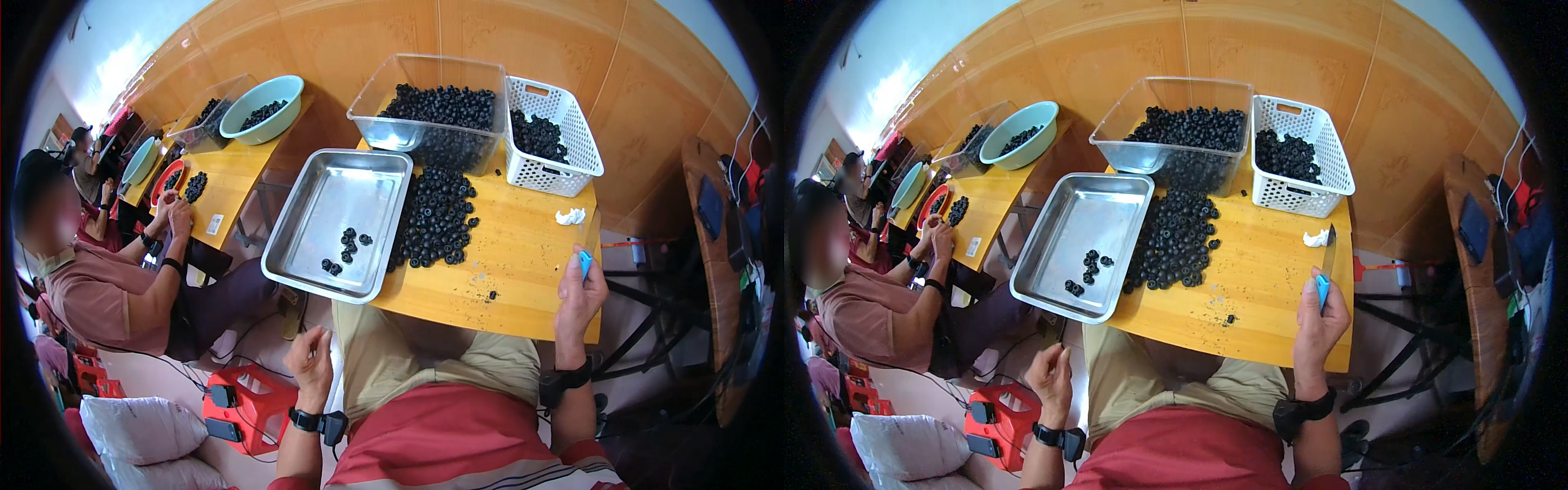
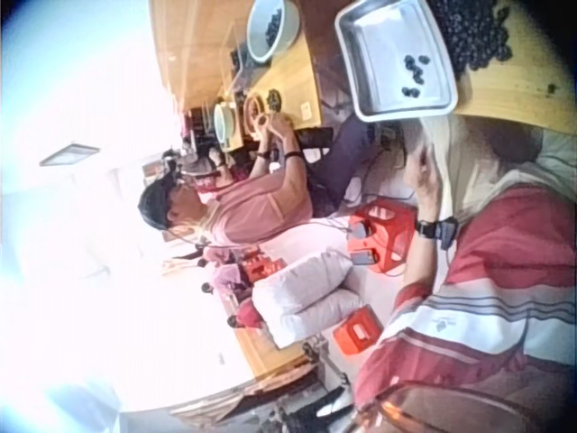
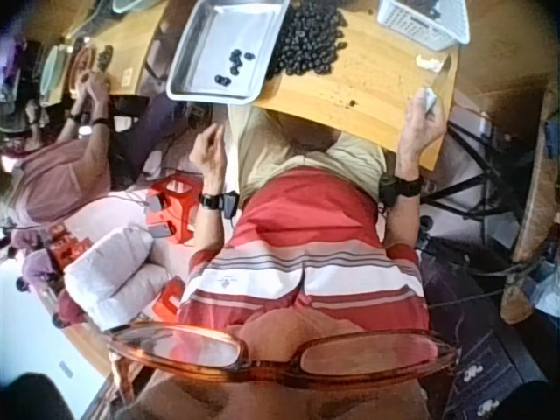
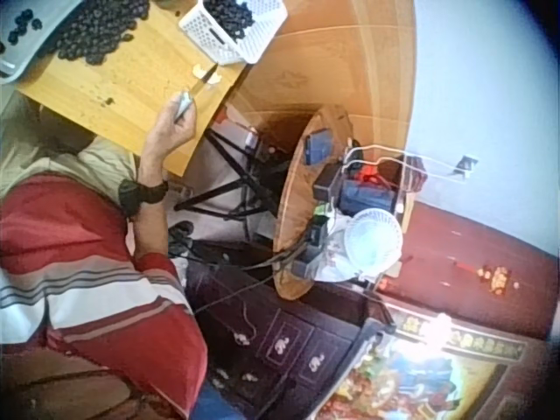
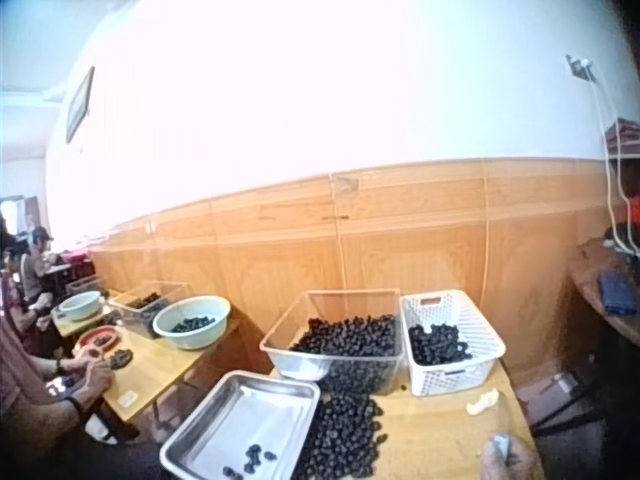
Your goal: Trimming excess material from small black molded plastic or rubber parts using a knife.
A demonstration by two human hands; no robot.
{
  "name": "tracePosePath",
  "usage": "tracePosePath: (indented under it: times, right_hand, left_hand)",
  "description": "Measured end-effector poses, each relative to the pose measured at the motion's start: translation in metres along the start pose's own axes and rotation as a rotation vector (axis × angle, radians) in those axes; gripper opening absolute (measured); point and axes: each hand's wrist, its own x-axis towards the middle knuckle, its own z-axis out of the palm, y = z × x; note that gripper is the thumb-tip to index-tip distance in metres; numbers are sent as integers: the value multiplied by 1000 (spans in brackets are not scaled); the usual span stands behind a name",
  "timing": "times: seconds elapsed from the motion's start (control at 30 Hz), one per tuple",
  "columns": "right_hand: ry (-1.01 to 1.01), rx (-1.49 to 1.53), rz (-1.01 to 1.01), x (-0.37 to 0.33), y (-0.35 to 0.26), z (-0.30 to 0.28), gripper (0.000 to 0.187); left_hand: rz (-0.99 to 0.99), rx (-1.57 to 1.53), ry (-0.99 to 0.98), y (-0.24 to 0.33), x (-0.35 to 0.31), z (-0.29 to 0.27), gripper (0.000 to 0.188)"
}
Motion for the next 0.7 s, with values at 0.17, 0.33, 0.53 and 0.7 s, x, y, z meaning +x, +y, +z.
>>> tracePosePath:
  times: [0.17, 0.33, 0.53, 0.7]
  right_hand:
    - [-66, -123, -15, -4, 28, -10, 24]
    - [-226, -121, 72, -18, 27, 11, 25]
    - [-247, -215, 118, -25, 38, -2, 25]
    - [-257, -236, 80, -32, 47, -3, 24]
  left_hand:
    - [-720, -380, -145, -103, -85, 23, 33]
    - [-1205, -824, -253, -208, -180, 50, 57]
    - [-1565, -801, -386, -167, -165, 68, 78]
    - [-1644, -859, -354, -169, -165, 77, 65]
